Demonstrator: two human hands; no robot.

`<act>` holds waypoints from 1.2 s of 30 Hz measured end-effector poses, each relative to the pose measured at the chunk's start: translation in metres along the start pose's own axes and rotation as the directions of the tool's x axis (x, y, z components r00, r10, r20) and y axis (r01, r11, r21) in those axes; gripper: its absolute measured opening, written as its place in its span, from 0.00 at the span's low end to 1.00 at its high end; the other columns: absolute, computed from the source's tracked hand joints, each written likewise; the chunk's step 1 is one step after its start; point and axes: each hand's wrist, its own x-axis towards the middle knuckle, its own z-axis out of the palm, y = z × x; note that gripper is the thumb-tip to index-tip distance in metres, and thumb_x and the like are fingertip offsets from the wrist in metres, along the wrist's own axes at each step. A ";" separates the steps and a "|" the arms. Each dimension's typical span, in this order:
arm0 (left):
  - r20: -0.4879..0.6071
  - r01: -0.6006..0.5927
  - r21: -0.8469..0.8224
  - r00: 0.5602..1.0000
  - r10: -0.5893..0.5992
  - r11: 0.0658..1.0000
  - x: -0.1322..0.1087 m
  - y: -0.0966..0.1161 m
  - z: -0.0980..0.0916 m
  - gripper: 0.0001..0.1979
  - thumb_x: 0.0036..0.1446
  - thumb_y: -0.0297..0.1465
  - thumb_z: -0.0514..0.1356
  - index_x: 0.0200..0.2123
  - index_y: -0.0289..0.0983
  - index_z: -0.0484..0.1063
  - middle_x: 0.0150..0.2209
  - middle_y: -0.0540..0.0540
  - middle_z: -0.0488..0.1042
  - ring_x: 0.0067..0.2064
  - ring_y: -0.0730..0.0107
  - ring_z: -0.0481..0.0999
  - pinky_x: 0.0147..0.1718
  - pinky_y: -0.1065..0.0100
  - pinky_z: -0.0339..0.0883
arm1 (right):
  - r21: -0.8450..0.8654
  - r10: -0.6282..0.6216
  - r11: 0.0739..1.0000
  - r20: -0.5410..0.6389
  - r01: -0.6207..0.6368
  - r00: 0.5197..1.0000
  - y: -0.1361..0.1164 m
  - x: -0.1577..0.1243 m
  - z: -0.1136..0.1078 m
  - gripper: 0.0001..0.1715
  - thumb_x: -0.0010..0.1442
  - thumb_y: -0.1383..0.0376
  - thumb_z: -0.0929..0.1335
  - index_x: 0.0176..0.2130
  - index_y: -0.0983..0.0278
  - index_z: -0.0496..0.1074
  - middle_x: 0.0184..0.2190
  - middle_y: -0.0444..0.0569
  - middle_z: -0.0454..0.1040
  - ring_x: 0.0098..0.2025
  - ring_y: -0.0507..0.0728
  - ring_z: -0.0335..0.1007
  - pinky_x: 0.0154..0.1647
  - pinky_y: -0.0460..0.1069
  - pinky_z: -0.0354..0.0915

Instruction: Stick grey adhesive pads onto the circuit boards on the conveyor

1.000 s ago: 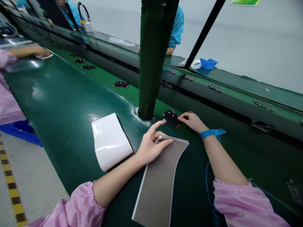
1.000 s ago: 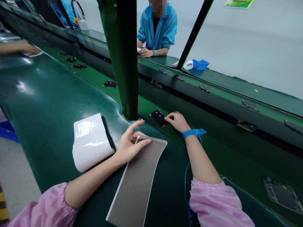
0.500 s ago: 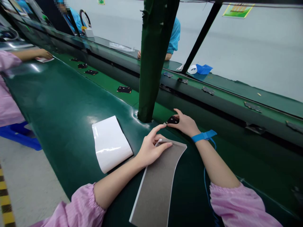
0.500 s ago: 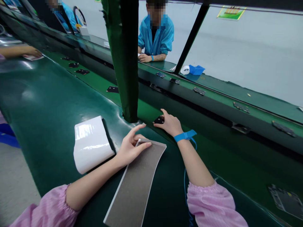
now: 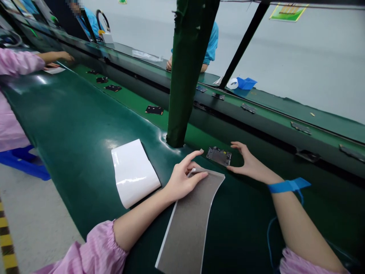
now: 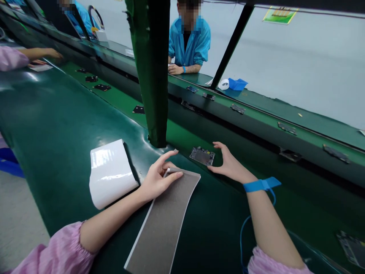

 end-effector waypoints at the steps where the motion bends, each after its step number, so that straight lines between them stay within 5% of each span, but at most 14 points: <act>1: 0.007 -0.002 0.009 1.000 0.002 1.000 0.000 0.000 0.000 0.29 0.55 0.33 0.64 0.60 0.36 0.63 0.29 0.47 0.76 0.30 0.69 0.74 0.30 0.68 0.67 | -0.038 0.014 0.999 -0.022 -0.015 1.000 -0.005 -0.003 -0.001 0.43 0.47 0.44 0.72 0.55 0.58 0.59 0.57 0.61 0.60 0.60 0.73 0.59 0.53 0.66 0.64; 4: 0.025 0.001 0.016 1.000 -0.002 1.000 -0.001 0.000 0.001 0.28 0.55 0.32 0.64 0.59 0.36 0.64 0.29 0.47 0.76 0.29 0.69 0.73 0.30 0.68 0.66 | 0.013 -0.088 0.996 -0.159 0.091 0.983 -0.040 -0.009 0.002 0.26 0.57 0.43 0.65 0.44 0.58 0.71 0.54 0.57 0.63 0.57 0.69 0.62 0.51 0.61 0.66; 10: 0.096 0.000 0.039 0.995 -0.004 0.999 -0.002 0.001 0.002 0.25 0.54 0.31 0.64 0.55 0.35 0.68 0.30 0.46 0.77 0.30 0.69 0.74 0.30 0.68 0.66 | 0.125 -0.229 0.959 -0.180 0.253 0.957 -0.099 -0.020 0.021 0.22 0.59 0.45 0.65 0.33 0.58 0.75 0.46 0.52 0.68 0.48 0.62 0.68 0.46 0.56 0.68; 23: 0.147 -0.005 0.102 0.989 -0.010 0.995 -0.002 -0.001 0.001 0.24 0.54 0.33 0.64 0.55 0.37 0.69 0.27 0.50 0.73 0.27 0.72 0.69 0.27 0.69 0.63 | 0.238 -0.166 0.952 -0.136 0.195 0.977 -0.095 -0.021 0.022 0.24 0.53 0.42 0.69 0.30 0.58 0.76 0.49 0.53 0.66 0.50 0.65 0.68 0.50 0.60 0.67; 36: 0.136 0.087 0.037 0.986 -0.091 0.996 -0.001 0.001 0.002 0.28 0.53 0.33 0.65 0.57 0.38 0.67 0.27 0.50 0.72 0.27 0.73 0.68 0.27 0.70 0.62 | 0.154 -0.262 0.943 -0.208 0.296 0.942 -0.099 -0.025 0.023 0.21 0.62 0.47 0.63 0.31 0.59 0.71 0.46 0.53 0.65 0.52 0.63 0.66 0.50 0.57 0.68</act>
